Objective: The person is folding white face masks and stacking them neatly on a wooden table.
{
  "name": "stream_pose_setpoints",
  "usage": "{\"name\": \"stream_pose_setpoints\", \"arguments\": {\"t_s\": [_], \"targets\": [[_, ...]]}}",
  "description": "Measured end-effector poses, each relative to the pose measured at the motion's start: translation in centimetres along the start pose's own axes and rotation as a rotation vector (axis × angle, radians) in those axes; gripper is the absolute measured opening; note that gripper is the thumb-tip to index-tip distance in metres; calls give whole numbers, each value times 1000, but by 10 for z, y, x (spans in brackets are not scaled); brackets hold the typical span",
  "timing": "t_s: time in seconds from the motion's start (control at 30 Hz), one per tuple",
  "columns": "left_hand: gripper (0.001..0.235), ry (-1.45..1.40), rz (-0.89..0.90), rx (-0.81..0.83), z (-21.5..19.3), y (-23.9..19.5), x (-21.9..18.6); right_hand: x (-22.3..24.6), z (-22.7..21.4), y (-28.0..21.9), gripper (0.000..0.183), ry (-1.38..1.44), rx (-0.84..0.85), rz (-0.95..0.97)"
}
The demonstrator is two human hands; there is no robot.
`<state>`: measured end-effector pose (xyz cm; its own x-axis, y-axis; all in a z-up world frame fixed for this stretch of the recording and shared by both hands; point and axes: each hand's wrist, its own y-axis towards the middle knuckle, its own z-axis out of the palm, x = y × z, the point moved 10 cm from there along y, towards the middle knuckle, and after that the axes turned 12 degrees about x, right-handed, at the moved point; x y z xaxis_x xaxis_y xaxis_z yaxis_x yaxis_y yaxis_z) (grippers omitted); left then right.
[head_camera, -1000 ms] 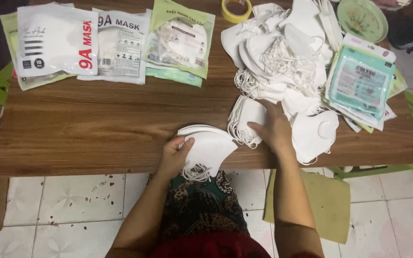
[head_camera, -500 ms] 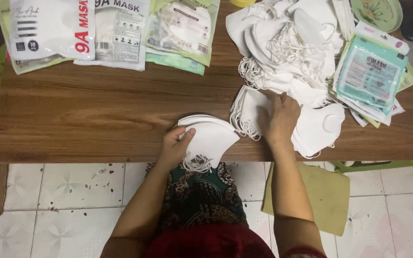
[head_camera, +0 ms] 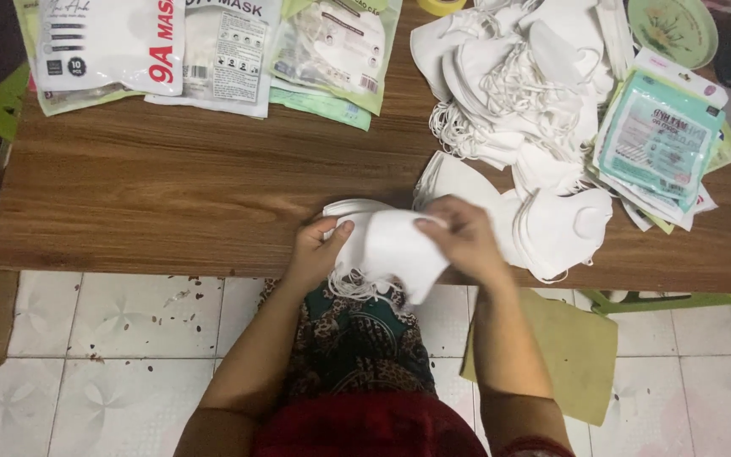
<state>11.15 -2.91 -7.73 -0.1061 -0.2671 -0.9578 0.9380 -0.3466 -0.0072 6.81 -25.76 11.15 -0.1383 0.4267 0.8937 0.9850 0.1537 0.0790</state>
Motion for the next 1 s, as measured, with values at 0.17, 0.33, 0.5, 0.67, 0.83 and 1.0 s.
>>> {"name": "stream_pose_setpoints", "arguments": {"t_s": [0.17,0.33,0.5,0.67,0.83,1.0], "targets": [[27,11,-16,43,19,-16,-31,-21,48,11,18,4,79,36],[23,25,-23,61,23,-14,-40,-13,62,18,18,-50,110,42],[25,-13,-208,-196,-31,-17,14,38,46,-9,27,-359,-49,-362],[37,-38,-268,-208,18,-46,-100,19,85,-32,77,-684,218,-427],[54,-20,-300,-96,45,-55,-124,6,103,-31,71,-688,157,-540],[56,223,121,47,30,-49,-160,20,67,-6,22,-128,98,-341]]}}
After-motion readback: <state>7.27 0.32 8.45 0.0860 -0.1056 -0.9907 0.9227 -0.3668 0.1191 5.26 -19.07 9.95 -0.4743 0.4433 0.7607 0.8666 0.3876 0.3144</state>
